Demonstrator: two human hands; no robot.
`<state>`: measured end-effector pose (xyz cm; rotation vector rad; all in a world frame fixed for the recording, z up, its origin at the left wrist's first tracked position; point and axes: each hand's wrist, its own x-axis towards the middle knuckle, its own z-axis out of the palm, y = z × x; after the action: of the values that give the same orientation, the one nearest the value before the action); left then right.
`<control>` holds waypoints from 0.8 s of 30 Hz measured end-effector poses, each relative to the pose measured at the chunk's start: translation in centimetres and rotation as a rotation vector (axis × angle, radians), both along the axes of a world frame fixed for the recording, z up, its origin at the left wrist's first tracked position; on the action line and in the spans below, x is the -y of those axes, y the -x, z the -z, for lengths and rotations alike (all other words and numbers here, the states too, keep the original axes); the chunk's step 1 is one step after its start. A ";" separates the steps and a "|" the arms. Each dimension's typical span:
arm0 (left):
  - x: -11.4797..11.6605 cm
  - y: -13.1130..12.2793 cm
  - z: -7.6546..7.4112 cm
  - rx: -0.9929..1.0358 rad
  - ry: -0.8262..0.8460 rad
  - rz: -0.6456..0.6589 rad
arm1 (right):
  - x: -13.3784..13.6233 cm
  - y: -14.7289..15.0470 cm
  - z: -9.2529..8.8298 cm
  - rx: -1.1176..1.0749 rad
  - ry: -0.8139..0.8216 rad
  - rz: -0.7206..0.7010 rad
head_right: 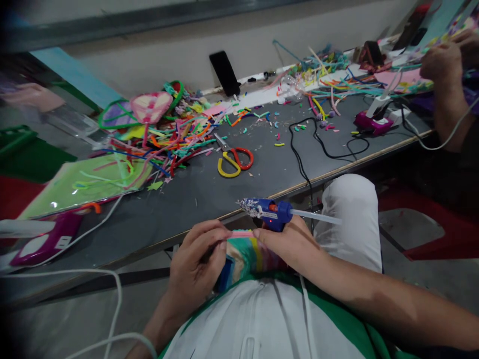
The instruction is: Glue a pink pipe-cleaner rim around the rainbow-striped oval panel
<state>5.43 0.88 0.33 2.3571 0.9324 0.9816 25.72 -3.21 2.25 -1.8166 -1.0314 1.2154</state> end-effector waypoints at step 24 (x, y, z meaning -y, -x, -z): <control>-0.5 -0.2 0.2 -0.102 -0.054 0.100 | 1.2 -0.8 0.3 -0.167 -0.028 0.009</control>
<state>5.67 1.33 0.16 2.4932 0.8252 0.8645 26.54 -4.41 1.90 -1.6649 -0.9408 1.3168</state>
